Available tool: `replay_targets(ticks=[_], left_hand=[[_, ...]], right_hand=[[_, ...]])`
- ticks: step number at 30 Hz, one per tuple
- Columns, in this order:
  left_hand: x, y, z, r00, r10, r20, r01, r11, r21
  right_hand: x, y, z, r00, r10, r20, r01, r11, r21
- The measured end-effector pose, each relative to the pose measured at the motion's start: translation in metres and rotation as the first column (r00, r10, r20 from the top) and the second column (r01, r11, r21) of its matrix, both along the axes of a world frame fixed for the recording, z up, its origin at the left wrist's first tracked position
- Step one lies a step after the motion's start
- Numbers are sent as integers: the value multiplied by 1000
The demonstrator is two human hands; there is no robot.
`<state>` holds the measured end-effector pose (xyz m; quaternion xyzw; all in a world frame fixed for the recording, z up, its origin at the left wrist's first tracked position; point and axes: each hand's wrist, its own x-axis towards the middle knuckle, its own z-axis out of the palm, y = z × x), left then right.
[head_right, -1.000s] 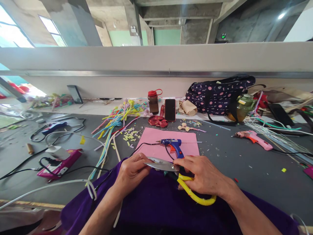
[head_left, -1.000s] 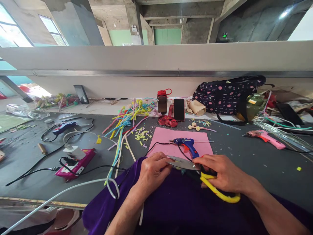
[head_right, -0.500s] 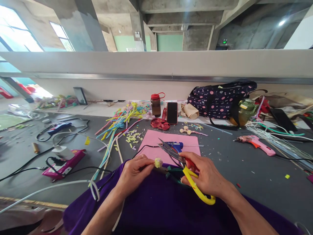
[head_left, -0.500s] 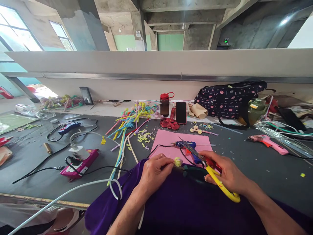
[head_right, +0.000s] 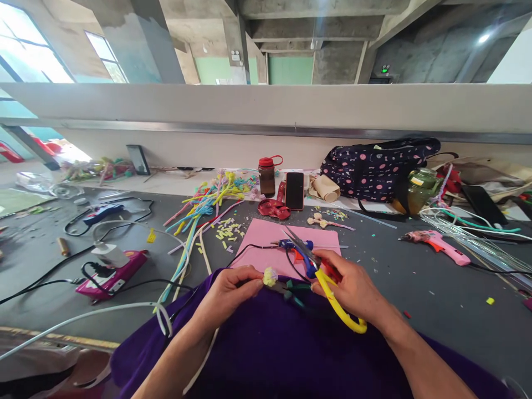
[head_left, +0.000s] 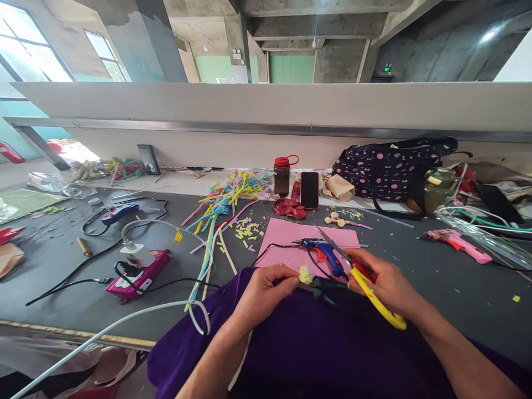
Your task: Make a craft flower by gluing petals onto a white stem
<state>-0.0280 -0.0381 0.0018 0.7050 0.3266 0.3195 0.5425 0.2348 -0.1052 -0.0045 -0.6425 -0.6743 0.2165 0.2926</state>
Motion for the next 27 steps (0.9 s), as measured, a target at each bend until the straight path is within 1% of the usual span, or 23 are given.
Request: replay_targets(ticks=[2, 3, 5, 7, 10, 13, 19, 23, 27], left_hand=[[-1, 0, -1, 997, 16, 72, -5, 989, -149], [-1, 1, -2, 995, 35, 98, -13, 975, -221], [-2, 2, -3, 989, 62, 131, -14, 942, -337], [-3, 3, -5, 985, 59, 162, 10, 917, -398], [-3, 5, -6, 981, 53, 188, 37, 896, -442], [-3, 6, -6, 982, 58, 181, 33, 885, -465], [-3, 6, -7, 974, 65, 217, 54, 865, -499], [-4, 9, -10, 963, 68, 262, 92, 829, -551], [-3, 10, -10, 952, 80, 295, 121, 786, -606]], right_hand=[[3, 2, 1, 999, -29, 43, 28, 1000, 13], [4, 3, 2, 999, -15, 42, 15, 1000, 9], [1, 3, 5, 999, 44, 11, -44, 999, -19], [-5, 2, 7, 994, 106, -11, -107, 993, -54], [-13, -2, 8, 984, 180, -14, -181, 981, -77], [-15, -4, 6, 976, 217, -24, -218, 973, -80], [-13, -5, 10, 980, 198, 6, -197, 979, -57], [-15, -5, 11, 986, 168, 6, -168, 986, -18], [-15, -5, 6, 991, 134, -13, -133, 991, 13]])
